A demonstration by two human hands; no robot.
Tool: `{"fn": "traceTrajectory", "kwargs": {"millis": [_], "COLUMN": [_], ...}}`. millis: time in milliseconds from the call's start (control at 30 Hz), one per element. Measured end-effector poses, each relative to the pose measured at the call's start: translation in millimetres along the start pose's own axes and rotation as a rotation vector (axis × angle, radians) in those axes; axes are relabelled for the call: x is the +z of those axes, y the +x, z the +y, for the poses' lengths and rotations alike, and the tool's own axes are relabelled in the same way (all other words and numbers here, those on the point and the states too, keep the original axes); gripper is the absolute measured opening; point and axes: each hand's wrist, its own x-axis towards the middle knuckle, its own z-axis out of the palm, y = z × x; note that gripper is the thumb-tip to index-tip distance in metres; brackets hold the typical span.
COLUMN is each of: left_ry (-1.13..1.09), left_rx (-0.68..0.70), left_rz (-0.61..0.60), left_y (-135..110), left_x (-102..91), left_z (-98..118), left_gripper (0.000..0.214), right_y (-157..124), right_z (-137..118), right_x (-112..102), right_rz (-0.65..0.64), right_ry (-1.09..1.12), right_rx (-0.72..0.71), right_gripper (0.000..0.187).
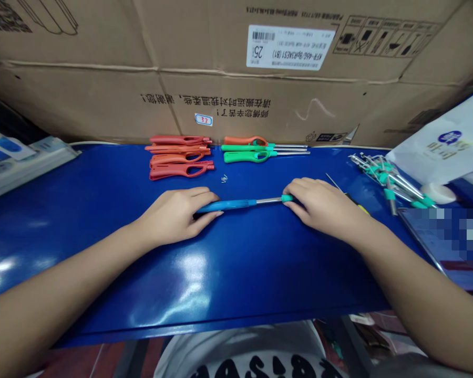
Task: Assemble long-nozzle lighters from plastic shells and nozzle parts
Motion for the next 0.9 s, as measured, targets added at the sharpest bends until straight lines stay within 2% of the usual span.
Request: {"fn": "traceTrajectory", "kwargs": {"millis": [100, 200, 400, 533, 633, 733, 900], "left_ry": [-0.04, -0.099, -0.249, -0.393, -0.459, -0.425, -0.337], "left_rx": [0.02, 0.047, 0.083, -0.026, -0.081, -0.045, 0.042], "left_rz": [-0.001, -0.001, 0.04, 0.027, -0.002, 0.015, 0.062], "left_y": [0, -1, -5, -4, -3, -5, -10], "left_x": [0.3, 1.0, 1.6, -1.1, -2.9, -3.1, -1.5], "left_z": [2, 10, 31, 39, 41, 43, 46], "left_gripper": [0.028, 0.027, 0.021, 0.024, 0.03, 0.03, 0.017], "right_y": [2, 2, 2, 1, 1, -1, -3], "right_z": [-2, -11, -26, -25, -25, -27, -31], "right_x": [-3, -3, 7, 12, 11, 11, 12], "right_rz": [0.01, 0.074, 0.181, 0.267, 0.28, 0.253, 0.232], "right_ry": [0.034, 0.129, 0.158, 0.184, 0.198, 0.178, 0.161], "right_rx": [-0.089, -0.204, -0.4, -0.435, -0.428, -0.435, -0.442], "right_gripper": [0.015, 0.021, 0.029, 0.027, 0.027, 0.028, 0.027]}}
